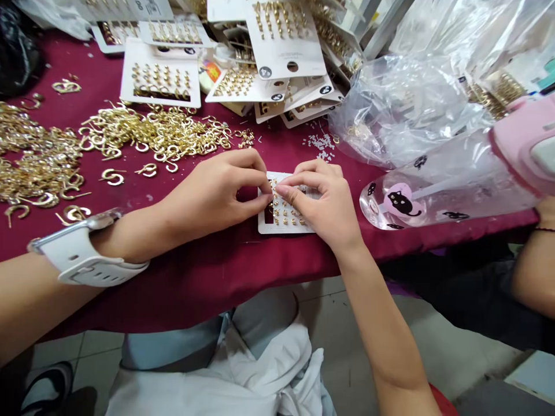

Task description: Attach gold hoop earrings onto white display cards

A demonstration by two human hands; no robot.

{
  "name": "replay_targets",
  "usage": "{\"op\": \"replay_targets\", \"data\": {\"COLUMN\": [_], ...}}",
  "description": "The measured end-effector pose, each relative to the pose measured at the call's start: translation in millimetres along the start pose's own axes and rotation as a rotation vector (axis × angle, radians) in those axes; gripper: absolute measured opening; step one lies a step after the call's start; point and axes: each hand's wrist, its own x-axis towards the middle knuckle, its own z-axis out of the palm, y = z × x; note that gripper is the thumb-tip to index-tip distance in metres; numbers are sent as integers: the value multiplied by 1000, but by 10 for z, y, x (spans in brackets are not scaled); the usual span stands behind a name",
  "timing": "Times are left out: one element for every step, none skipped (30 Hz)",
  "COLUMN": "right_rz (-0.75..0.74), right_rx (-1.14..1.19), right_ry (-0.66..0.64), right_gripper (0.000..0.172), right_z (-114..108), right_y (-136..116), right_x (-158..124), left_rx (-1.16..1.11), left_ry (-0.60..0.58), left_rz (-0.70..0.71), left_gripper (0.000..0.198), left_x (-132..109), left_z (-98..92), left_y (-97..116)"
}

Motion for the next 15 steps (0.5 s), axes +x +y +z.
{"op": "replay_targets", "data": {"right_rz": [6, 12, 19, 26, 32, 36, 39, 38, 37, 36, 35, 33, 32, 34, 39], "right_rx": [12, 22, 26, 26, 22, 17, 13, 12, 12, 13, 13, 13, 13, 15, 21], "right_ry": [-3, -8, -14, -19, -19, -18, -16, -13, -11, -12, -14, -16, -19, -23, -30], "right_gripper": [13, 14, 15, 16, 17, 18, 18, 18, 17, 17, 16, 15, 14, 13, 13], "right_z": [1, 2, 3, 4, 6, 7, 8, 9, 9, 9, 8, 6, 4, 1, -1], "right_y": [9, 15, 20, 21, 20, 15, 10, 3, -4, -9, -13, -16, -16, -14, -11], "right_x": [2, 3, 3, 4, 4, 3, 3, 2, 2, 1, 1, 1, 2, 3, 4], "left_rx": [3, 4, 4, 3, 1, -1, -2, -3, -3, -3, -4, -4, -3, -3, -2], "left_ry": [3, 6, 9, 12, 12, 11, 10, 7, 2, -4, -11, -16, -21, -26, -30], "left_rz": [-2, -5, -8, -10, -10, -10, -9, -9, -11, -14, -17, -19, -19, -18, -16], "left_gripper": [17, 17, 17, 17, 18, 18, 18, 18, 17, 17, 16, 16, 16, 17, 17], "left_x": [1, 2, 3, 3, 4, 4, 4, 4, 5, 6, 7, 9, 11, 14, 15], "left_z": [3, 7, 9, 11, 12, 12, 10, 8, 5, 1, -3, -7, -11, -14, -17], "left_y": [-3, -6, -8, -10, -12, -12, -11, -10, -8, -6, -4, -2, -1, -1, -1]}}
